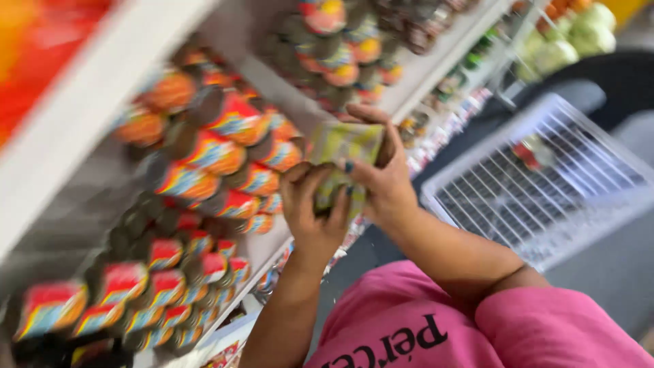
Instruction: Wiping canned goods with a cloth and arranging them on grocery store shelves.
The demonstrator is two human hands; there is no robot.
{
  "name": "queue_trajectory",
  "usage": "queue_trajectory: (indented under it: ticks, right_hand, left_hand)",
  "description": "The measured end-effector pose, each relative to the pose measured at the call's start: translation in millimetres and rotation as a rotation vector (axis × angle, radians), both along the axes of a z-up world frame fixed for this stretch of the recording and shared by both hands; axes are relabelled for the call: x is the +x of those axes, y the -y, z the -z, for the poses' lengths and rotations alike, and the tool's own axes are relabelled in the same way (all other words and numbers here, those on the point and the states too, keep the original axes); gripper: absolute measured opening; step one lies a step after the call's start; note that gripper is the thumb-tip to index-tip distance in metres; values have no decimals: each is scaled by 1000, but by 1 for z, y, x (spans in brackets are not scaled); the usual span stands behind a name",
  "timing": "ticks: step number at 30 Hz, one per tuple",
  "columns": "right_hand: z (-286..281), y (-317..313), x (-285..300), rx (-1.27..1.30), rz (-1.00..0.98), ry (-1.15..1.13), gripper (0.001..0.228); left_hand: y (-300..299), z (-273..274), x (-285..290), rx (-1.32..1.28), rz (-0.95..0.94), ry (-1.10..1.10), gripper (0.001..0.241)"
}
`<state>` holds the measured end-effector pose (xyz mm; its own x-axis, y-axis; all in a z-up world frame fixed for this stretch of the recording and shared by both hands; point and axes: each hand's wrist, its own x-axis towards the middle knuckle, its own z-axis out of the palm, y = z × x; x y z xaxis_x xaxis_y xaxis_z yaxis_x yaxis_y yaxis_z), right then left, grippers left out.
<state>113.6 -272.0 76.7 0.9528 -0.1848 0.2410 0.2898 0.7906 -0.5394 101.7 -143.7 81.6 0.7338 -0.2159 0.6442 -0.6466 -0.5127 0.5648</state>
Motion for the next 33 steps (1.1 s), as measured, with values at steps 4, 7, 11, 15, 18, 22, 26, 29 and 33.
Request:
queue_trajectory:
  ticks: [4, 7, 11, 15, 18, 22, 26, 29, 33]
  right_hand:
    - [135, 43, -34, 305, -95, -242, 63]
    - [255, 82, -69, 412, -117, -960, 46]
    - [278, 165, -90, 109, 74, -1539, 43]
    - [423, 275, -126, -114, 709, -1270, 75]
    - [456, 344, -83, -1068, 1121, -1145, 80]
    - [510, 407, -14, -1637, 966, -1223, 82]
    - [618, 435, 42, -1614, 459, -1410, 89]
    - [646, 432, 67, -1572, 646, -1549, 80]
    - [606, 434, 78, -1463, 528, -1661, 66]
  left_hand:
    - [53, 79, 10, 12, 145, -211, 32]
    - [80, 177, 3, 287, 306, -210, 46]
    - [101, 259, -22, 880, 611, -713, 78]
    - [132, 296, -28, 896, 761, -884, 67]
    - [159, 306, -11, 901, 766, -917, 65]
    - [175, 327, 10, 986, 706, -1054, 63]
    - [178, 344, 25, 962, 623, -1116, 61]
    - [170, 351, 33, 950, 557, -1176, 61]
    - [170, 355, 35, 998, 553, -1241, 62]
